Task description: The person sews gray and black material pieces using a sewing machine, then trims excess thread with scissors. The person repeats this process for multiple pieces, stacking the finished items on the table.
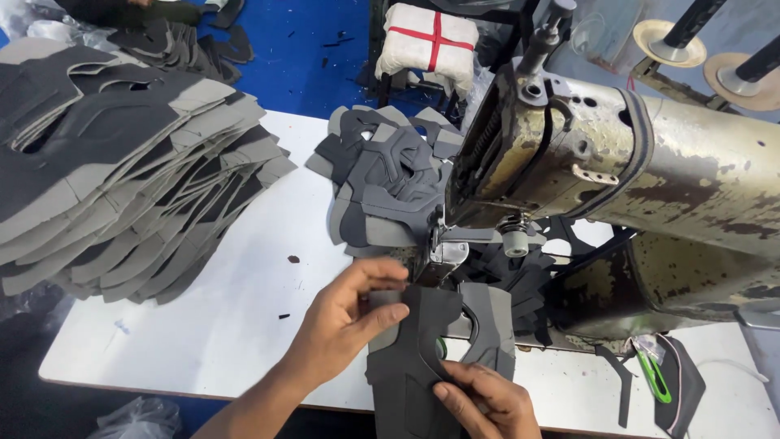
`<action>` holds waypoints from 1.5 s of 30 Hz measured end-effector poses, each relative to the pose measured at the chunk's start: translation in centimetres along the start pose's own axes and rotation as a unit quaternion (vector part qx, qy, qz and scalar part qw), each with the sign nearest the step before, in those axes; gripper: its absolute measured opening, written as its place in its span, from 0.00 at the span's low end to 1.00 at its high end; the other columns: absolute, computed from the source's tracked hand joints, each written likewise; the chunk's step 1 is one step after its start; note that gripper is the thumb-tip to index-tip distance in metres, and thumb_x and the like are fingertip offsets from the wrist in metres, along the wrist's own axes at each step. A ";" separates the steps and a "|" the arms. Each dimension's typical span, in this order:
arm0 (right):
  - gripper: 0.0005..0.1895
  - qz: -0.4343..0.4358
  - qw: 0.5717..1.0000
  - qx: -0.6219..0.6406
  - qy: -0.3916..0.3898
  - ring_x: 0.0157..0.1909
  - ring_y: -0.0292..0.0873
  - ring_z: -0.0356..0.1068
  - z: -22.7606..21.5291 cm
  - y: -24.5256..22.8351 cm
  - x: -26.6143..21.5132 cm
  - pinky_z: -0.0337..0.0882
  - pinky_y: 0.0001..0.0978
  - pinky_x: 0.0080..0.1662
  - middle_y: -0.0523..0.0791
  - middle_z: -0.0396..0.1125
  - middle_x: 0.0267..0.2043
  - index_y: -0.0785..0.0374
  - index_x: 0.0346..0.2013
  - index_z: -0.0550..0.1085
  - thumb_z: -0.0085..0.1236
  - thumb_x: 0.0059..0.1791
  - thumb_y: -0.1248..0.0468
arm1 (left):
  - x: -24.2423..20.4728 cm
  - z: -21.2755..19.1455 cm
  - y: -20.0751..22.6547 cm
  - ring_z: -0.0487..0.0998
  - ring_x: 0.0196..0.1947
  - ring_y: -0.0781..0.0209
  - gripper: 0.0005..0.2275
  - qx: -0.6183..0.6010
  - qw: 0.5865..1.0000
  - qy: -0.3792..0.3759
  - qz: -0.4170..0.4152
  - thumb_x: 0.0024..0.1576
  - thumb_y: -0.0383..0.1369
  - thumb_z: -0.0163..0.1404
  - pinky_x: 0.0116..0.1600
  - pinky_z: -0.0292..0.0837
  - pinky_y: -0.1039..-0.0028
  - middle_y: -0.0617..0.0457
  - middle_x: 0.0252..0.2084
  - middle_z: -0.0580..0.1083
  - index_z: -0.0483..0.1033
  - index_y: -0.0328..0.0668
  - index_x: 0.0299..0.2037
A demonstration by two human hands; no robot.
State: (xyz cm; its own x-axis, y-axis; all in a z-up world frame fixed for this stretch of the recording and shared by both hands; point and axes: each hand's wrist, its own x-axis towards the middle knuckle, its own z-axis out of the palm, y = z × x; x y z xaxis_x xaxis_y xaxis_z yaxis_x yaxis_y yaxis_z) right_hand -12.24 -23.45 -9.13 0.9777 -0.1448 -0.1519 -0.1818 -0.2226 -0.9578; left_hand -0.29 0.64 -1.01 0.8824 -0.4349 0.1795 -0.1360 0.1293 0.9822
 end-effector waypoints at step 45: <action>0.19 0.124 0.986 0.067 0.087 0.47 0.45 0.81 0.1 0.4 8.9 0.79 0.34 0.50 0.58 0.80 0.41 0.75 0.49 0.79 0.62 0.42 0.78 | 11.0 0.0 -5.6 0.65 0.17 0.77 0.09 -0.035 0.962 0.066 -0.262 0.54 0.34 0.59 0.21 0.58 0.79 0.62 0.19 0.71 0.80 0.36 0.35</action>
State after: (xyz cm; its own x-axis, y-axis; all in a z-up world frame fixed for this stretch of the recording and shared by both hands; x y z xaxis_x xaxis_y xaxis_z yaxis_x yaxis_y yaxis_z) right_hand -3.55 -24.70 -10.88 0.8699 -0.3443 -0.3533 -0.3870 -0.0321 -0.9215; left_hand 10.14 -4.88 -4.50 0.8717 -0.3406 -0.3522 0.3695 -0.0152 0.9291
